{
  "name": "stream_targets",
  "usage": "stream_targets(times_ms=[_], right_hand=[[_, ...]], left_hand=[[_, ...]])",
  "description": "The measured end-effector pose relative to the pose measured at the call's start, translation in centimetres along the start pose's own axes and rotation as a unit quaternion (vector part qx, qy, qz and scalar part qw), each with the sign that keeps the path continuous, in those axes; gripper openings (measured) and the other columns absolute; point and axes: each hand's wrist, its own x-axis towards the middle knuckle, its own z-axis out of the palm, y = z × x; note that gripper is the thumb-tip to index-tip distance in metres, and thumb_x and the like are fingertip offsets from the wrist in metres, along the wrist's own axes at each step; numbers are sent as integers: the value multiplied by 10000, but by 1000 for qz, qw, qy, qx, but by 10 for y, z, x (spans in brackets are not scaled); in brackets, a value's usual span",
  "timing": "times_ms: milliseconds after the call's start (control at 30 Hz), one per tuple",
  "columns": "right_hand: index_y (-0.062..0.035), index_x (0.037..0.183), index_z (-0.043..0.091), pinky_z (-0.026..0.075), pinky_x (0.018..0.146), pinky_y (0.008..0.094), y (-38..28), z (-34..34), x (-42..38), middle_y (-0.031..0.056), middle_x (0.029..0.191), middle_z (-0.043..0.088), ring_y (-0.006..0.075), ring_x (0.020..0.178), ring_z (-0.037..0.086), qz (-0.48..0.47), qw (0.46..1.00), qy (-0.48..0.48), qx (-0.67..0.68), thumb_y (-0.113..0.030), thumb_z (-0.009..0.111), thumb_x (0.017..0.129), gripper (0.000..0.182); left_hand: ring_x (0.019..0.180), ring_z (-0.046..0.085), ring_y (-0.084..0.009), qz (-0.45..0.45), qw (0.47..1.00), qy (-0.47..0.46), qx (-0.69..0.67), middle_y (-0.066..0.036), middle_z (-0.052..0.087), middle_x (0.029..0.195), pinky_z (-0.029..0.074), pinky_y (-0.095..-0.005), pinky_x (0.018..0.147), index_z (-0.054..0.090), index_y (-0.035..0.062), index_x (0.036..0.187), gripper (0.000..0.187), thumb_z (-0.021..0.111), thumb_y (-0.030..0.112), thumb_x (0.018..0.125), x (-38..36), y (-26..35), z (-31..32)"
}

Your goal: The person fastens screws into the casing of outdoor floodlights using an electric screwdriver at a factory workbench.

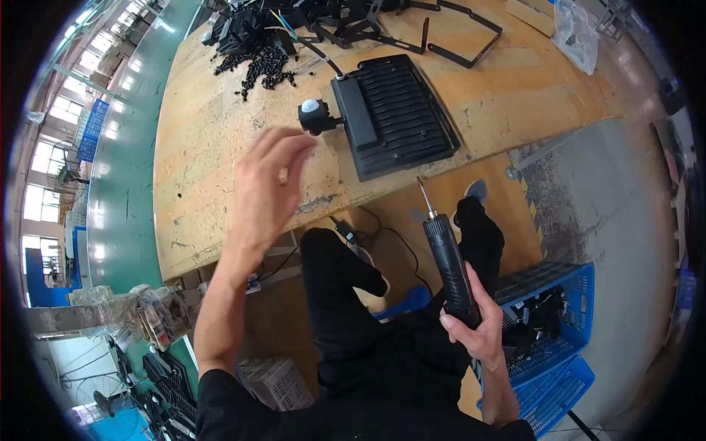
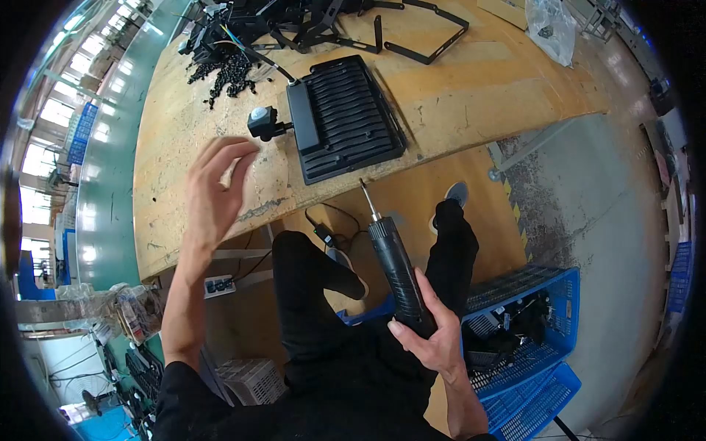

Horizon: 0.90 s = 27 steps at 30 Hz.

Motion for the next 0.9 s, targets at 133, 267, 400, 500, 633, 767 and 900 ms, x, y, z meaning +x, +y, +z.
stream_targets(times_ms=[133,267,400,500,633,767,900], right_hand=[[27,1634,358,506,594,216,-8,7,10,55,1004,690,65,677,629,-1,1000,-9,22,-22,795,893,861],[22,1643,339,503,579,215,-12,15,16,59,1026,683,63,674,627,13,999,-16,35,-25,789,902,868],[32,1645,323,506,558,220,-23,25,16,69,1049,681,67,660,624,20,991,-16,132,-25,779,908,869],[37,1646,315,510,553,221,-11,24,17,80,1073,688,68,651,621,-2,996,-29,89,-29,779,909,873],[35,1647,311,510,553,219,-9,27,17,83,1075,690,65,643,622,-2,995,-17,101,-28,779,909,876],[40,1645,311,504,549,213,-5,26,15,84,1046,689,60,642,626,-16,996,-13,84,-25,775,913,870],[46,1642,315,498,545,211,-5,21,16,82,1036,687,56,640,623,-22,996,-22,81,-21,771,916,859]], left_hand=[[1122,695,-281,72,993,-11,-95,-93,770,1111,534,-419,999,769,7,1028,119,745,9,912,23,35,34],[1126,682,-277,48,991,-64,-106,-88,766,1128,505,-405,1011,774,16,1028,124,762,52,910,21,45,58],[1131,676,-276,25,990,-56,-124,-85,763,1138,499,-400,1014,777,19,1035,129,761,53,912,17,46,66],[1140,670,-280,10,991,-47,-124,-83,761,1143,493,-401,1022,778,22,1037,128,760,52,914,16,48,67],[1144,668,-279,34,992,-40,-115,-78,761,1142,486,-406,1028,779,25,1030,123,761,49,911,13,46,68],[1150,662,-277,36,992,-21,-115,-73,758,1146,483,-412,1028,781,28,1028,132,764,39,898,11,49,70],[1147,660,-280,24,992,-21,-118,-69,752,1172,482,-414,1019,781,32,1034,157,773,27,877,11,47,73]])
